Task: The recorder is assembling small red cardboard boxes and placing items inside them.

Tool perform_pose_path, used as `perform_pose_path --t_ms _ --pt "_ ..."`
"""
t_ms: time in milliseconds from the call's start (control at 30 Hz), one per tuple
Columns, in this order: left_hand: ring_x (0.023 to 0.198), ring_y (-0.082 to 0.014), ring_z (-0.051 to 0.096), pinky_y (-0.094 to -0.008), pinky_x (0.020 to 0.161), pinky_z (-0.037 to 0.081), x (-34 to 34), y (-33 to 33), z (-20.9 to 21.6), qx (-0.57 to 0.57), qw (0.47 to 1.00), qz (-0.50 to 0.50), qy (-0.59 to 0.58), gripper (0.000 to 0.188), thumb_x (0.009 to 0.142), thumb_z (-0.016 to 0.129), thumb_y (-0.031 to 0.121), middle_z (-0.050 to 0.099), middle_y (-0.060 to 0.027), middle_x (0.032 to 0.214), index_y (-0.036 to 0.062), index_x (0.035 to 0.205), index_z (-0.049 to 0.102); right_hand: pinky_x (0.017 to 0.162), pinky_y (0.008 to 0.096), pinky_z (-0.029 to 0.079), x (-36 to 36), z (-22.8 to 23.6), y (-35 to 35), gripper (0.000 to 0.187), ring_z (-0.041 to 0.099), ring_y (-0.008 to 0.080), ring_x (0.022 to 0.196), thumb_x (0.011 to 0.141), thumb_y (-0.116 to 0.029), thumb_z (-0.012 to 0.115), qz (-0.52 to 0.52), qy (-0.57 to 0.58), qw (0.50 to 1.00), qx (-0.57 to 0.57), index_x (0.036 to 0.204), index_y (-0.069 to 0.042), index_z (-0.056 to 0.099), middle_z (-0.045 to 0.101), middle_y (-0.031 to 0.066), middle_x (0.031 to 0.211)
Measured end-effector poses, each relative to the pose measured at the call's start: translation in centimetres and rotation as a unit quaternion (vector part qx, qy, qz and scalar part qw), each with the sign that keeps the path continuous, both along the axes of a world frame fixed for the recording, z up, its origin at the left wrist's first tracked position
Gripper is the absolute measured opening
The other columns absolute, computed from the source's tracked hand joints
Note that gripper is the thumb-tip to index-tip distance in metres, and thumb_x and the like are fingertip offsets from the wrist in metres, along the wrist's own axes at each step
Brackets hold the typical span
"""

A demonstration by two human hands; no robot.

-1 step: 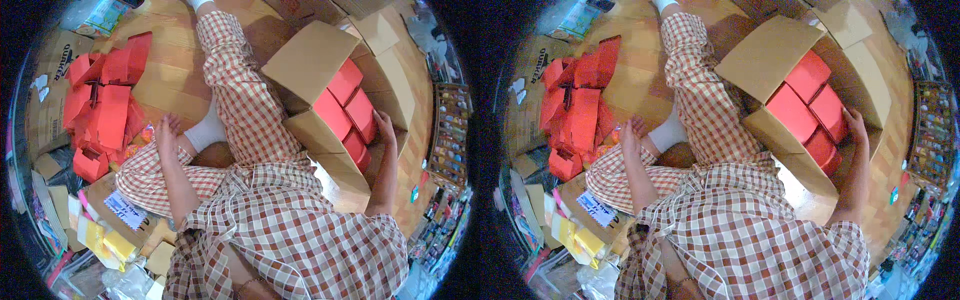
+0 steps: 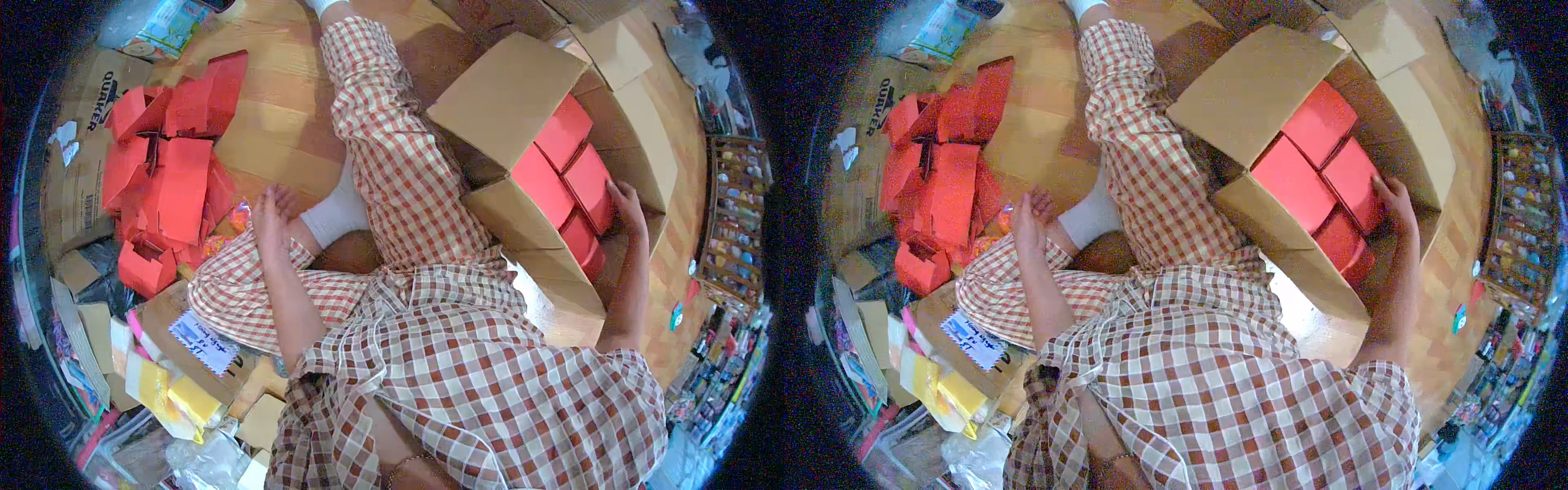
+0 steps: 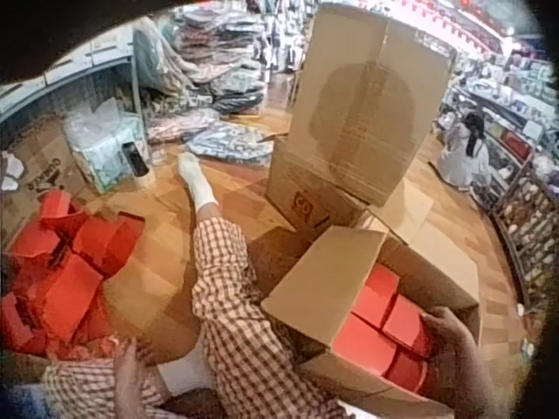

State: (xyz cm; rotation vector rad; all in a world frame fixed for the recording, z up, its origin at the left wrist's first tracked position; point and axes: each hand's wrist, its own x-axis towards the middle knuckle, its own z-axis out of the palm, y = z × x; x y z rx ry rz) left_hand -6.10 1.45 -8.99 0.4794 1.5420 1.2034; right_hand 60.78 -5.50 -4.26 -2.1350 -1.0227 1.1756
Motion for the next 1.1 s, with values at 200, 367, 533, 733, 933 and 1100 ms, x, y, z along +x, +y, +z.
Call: perform_pose_path --t_ms 200,367,533,733,933,1100 --pt "0.087 -0.0194 0.058 -0.0307 0.078 0.047 0.1 -0.1 -0.2 -0.012 0.999 -0.024 0.033 0.03 0.091 0.05 0.026 0.058 -0.0109 0.098 0.0028 0.111 0.05 0.094 0.0405 0.038 -6.0 1.8 1.0 0.083 0.047 0.034 0.111 0.068 -0.042 0.073 0.193 -0.34 0.914 0.107 0.129 0.001 0.038 0.052 0.0215 0.115" --pt "0.087 -0.0186 0.058 -0.0296 0.077 0.047 0.3 -0.4 0.1 0.009 1.0 0.004 0.023 0.031 0.091 0.05 0.024 0.058 -0.0102 0.097 0.0021 0.113 0.05 0.097 0.0477 0.034 -9.6 3.1 2.4 0.112 0.037 0.0413 0.117 0.05 -0.033 0.082 0.23 -0.397 0.888 -0.012 0.14 -0.012 0.02 0.037 0.0204 0.131" --pt "0.083 -0.0165 0.058 -0.028 0.074 0.047 0.5 -0.5 0.4 0.017 1.0 0.011 -0.022 0.028 0.091 0.049 0.022 0.058 -0.0085 0.095 0.0023 0.11 0.052 0.097 0.0478 0.035 -8.6 4.3 2.3 0.109 0.037 0.0412 0.118 0.05 -0.031 0.082 0.185 -0.399 0.897 -0.037 0.138 -0.009 0.022 0.039 0.0219 0.129" --pt "0.084 -0.0154 0.058 -0.0268 0.075 0.046 0.7 -0.1 0.0 0.0 1.0 -0.016 0.024 0.028 0.092 0.047 0.023 0.059 -0.0085 0.096 0.0021 0.111 0.052 0.097 0.0374 0.038 -4.5 7.0 2.6 0.099 0.046 0.0282 0.115 0.056 -0.016 0.082 0.184 -0.233 0.932 0.209 0.135 -0.003 0.024 0.045 0.0183 0.124" --pt "0.084 -0.0155 0.058 -0.0274 0.075 0.046 0.6 -0.2 -0.5 -0.002 0.999 -0.024 0.03 0.031 0.092 0.047 0.025 0.059 -0.0088 0.097 0.0022 0.113 0.052 0.087 0.0338 0.045 -6.9 7.6 7.8 0.077 0.053 0.0225 0.103 0.074 -0.02 0.072 0.018 -0.041 0.989 0.139 0.134 -0.003 0.027 0.048 0.0152 0.122" --pt "0.085 -0.0164 0.057 -0.0284 0.075 0.046 0.4 -0.6 -0.4 0.028 0.999 0.005 0.019 0.032 0.092 0.047 0.025 0.059 -0.0092 0.097 0.0012 0.112 0.052 0.092 0.0329 0.04 -9.4 6.2 9.6 0.079 0.049 0.0238 0.11 0.076 -0.038 0.069 0.028 -0.156 0.983 0.095 0.131 0.004 0.03 0.047 0.0173 0.124"
